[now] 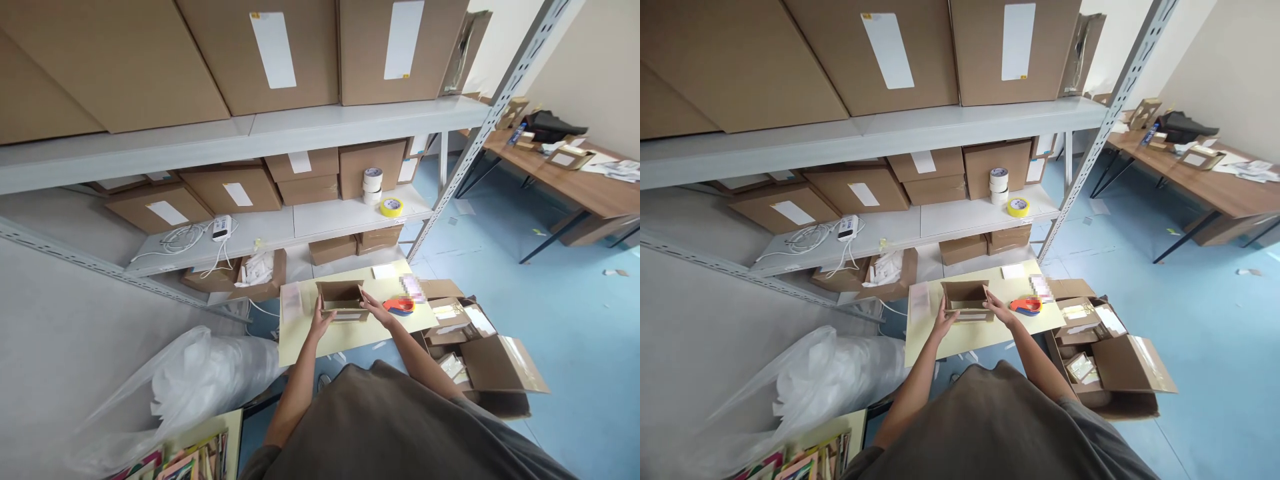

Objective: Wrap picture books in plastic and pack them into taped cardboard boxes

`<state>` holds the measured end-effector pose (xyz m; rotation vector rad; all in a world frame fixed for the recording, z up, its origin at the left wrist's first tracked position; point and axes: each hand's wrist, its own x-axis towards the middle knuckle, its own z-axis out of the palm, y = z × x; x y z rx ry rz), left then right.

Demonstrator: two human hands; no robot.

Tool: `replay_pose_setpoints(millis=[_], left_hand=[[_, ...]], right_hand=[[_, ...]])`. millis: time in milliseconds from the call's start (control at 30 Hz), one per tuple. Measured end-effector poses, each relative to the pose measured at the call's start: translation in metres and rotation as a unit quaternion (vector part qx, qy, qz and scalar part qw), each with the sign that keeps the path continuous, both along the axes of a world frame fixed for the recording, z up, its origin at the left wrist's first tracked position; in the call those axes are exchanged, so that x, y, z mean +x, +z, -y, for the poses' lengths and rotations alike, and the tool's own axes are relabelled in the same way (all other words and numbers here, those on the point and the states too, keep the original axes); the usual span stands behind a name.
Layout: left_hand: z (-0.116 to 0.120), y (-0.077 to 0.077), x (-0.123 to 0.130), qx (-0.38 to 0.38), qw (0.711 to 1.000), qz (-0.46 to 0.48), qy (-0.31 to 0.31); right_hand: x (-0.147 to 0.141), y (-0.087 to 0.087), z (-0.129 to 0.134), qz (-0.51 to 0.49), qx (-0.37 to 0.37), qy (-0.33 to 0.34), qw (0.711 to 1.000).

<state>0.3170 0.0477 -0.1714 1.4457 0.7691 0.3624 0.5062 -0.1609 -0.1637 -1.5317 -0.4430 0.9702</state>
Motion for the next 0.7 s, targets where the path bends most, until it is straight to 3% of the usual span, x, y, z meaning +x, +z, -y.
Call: replay_pose_setpoints(millis=[100,200,367,567,700], left_hand=[[0.003,-0.009,0.001,0.027,1.0,-0.003,-0.007],[0.003,-0.015,0.002,0.0,0.999,-0.037,0.003],[0.005,-0.014,0.009,0.056,0.995,-0.059,0.05],[0.008,0.0,0.022,0.143,0.972,-0.159,0.101],[-0.002,0.012,0.03,0.242,0.942,-0.223,0.064]], right_hand=[[0.004,-0.004,0.01,0.004,0.012,0.022,1.0],[0.009,-0.012,0.014,0.015,-0.019,0.034,0.999],[0.013,-0.028,0.008,0.074,-0.039,0.038,0.996],[0.006,-0.043,-0.005,0.148,-0.055,-0.053,0.986],[-0.006,-0.052,-0.012,0.16,-0.103,-0.146,0.971]])
